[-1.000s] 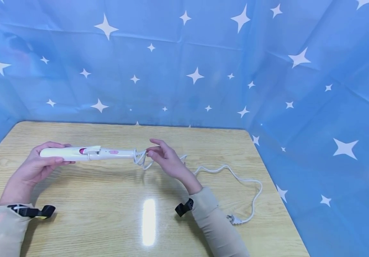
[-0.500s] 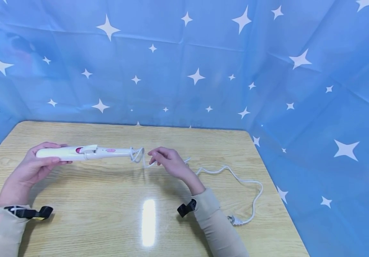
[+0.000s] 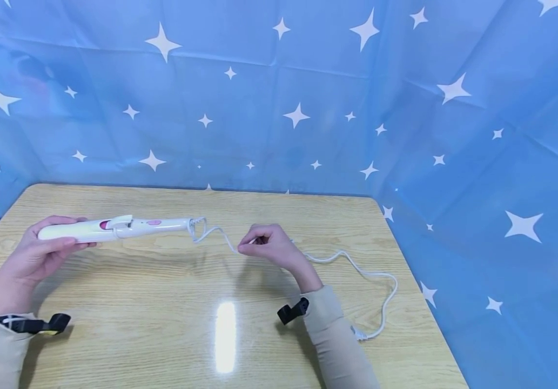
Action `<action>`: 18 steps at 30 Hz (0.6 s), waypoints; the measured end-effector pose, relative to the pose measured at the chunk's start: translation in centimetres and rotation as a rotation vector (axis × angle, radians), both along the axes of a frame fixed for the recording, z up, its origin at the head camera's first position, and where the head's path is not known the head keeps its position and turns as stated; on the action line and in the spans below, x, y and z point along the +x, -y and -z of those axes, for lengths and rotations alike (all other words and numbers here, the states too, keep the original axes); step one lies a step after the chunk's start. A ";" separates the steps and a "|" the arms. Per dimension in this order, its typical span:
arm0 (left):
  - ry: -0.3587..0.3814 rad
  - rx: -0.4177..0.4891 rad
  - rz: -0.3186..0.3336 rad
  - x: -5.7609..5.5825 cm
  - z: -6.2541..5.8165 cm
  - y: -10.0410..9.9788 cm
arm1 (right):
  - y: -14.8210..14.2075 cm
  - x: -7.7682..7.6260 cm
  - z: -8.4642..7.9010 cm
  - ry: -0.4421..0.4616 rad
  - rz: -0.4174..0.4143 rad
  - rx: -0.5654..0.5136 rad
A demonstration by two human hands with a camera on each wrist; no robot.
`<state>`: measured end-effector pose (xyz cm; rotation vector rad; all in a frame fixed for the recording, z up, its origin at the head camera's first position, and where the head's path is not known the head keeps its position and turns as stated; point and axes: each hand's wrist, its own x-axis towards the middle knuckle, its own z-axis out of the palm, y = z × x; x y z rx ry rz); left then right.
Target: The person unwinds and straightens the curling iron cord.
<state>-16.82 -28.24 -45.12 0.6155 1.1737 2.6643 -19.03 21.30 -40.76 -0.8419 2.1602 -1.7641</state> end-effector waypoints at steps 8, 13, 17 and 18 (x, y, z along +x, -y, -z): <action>-0.002 -0.001 0.004 0.4 0.3 0.6 | -1.3 -0.4 0.2 -0.014 0.172 -0.039; -0.009 0.010 0.016 0.5 0.3 0.6 | -1.7 -0.5 0.4 0.025 0.263 0.003; -0.001 0.005 0.016 0.5 0.2 0.5 | -1.7 -0.4 0.3 0.036 0.252 0.035; 0.000 -0.001 0.012 0.5 0.1 0.5 | -1.7 -0.4 0.3 0.036 0.243 0.042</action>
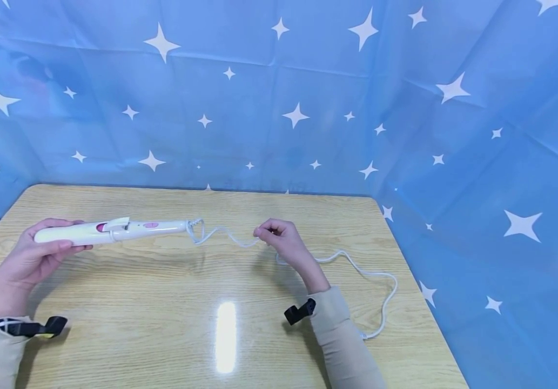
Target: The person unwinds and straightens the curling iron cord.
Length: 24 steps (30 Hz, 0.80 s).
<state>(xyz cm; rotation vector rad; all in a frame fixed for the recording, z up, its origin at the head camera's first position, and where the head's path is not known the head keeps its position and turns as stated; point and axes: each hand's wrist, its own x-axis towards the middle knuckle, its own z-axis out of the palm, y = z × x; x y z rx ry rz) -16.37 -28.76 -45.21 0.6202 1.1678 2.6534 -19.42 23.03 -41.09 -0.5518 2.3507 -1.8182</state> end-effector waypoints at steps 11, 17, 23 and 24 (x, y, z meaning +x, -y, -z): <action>-0.004 -0.023 -0.001 -0.1 -0.2 -0.2 | 1.2 0.3 -0.2 -0.008 -0.069 0.016; 0.010 -0.024 -0.002 -0.3 -0.2 -0.4 | 2.5 0.3 -0.2 -0.002 -0.105 0.002; 0.007 -0.047 0.003 -0.4 -0.1 -0.8 | 4.1 0.5 -0.1 0.032 -0.143 -0.011; 0.005 -0.054 0.004 -0.5 -0.1 -0.9 | 4.3 0.5 -0.1 0.037 -0.147 -0.011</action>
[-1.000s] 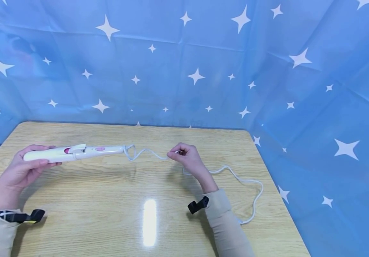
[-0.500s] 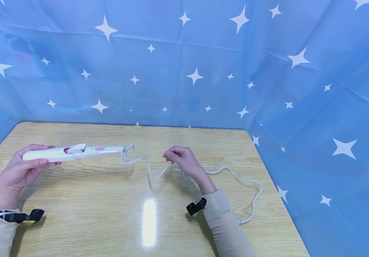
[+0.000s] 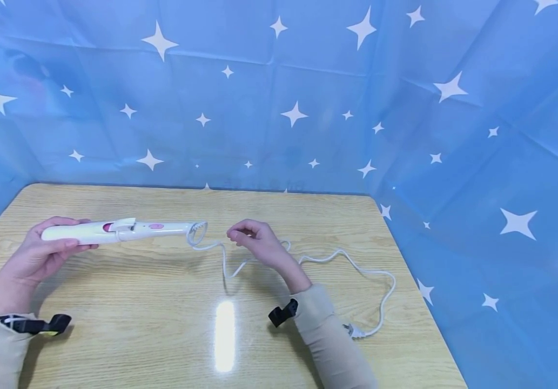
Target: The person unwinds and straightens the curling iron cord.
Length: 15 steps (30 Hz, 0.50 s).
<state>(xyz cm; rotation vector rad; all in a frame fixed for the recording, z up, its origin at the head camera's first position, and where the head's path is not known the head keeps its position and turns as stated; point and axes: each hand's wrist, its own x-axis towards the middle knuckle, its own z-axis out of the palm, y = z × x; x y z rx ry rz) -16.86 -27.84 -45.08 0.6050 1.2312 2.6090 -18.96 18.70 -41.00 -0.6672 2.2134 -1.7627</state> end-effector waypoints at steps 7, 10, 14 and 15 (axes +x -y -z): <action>0.003 -0.003 0.017 -0.3 0.2 -0.7 | 1.5 0.1 0.1 0.012 -0.039 0.049; 0.011 -0.008 0.004 -0.4 0.3 -1.0 | 2.0 0.4 0.1 0.035 -0.080 0.050; 0.023 -0.004 -0.012 -0.4 0.3 -1.2 | 2.4 0.6 0.2 0.067 -0.138 0.043; 0.024 -0.002 -0.013 -0.4 0.3 -1.2 | 2.5 0.6 0.3 0.070 -0.144 0.047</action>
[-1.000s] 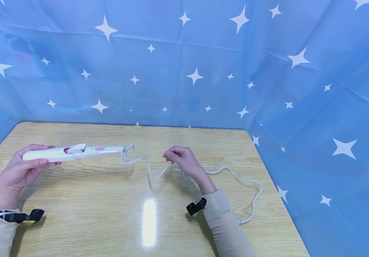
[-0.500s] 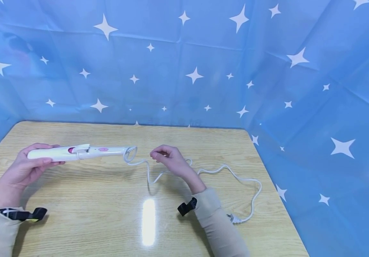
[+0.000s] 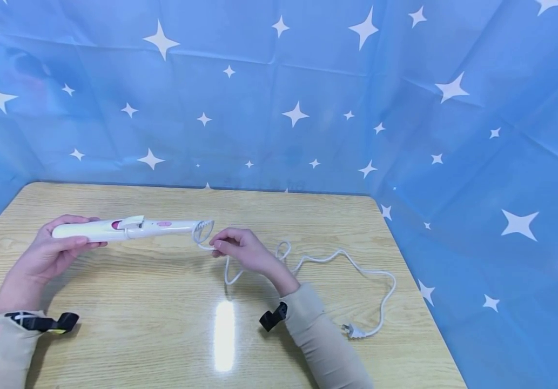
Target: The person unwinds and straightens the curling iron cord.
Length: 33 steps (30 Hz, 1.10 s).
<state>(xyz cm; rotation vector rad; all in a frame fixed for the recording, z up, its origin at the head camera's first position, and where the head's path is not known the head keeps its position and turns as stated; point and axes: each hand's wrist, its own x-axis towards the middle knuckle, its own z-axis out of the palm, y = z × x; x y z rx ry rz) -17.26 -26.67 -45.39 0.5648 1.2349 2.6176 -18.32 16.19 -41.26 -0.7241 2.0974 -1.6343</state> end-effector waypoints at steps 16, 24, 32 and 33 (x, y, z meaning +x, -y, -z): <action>0.016 0.109 0.063 0.3 0.1 1.2 | -1.3 -0.4 0.3 -0.124 0.135 0.113; -0.010 0.115 0.114 0.8 0.3 2.9 | -2.5 -0.9 -0.1 -0.140 0.273 0.093; 0.020 0.249 0.130 1.5 0.7 5.3 | -4.5 -1.8 0.2 -0.119 0.479 0.025; 0.028 0.257 0.117 1.6 0.7 5.5 | -4.6 -1.8 0.3 -0.114 0.478 0.024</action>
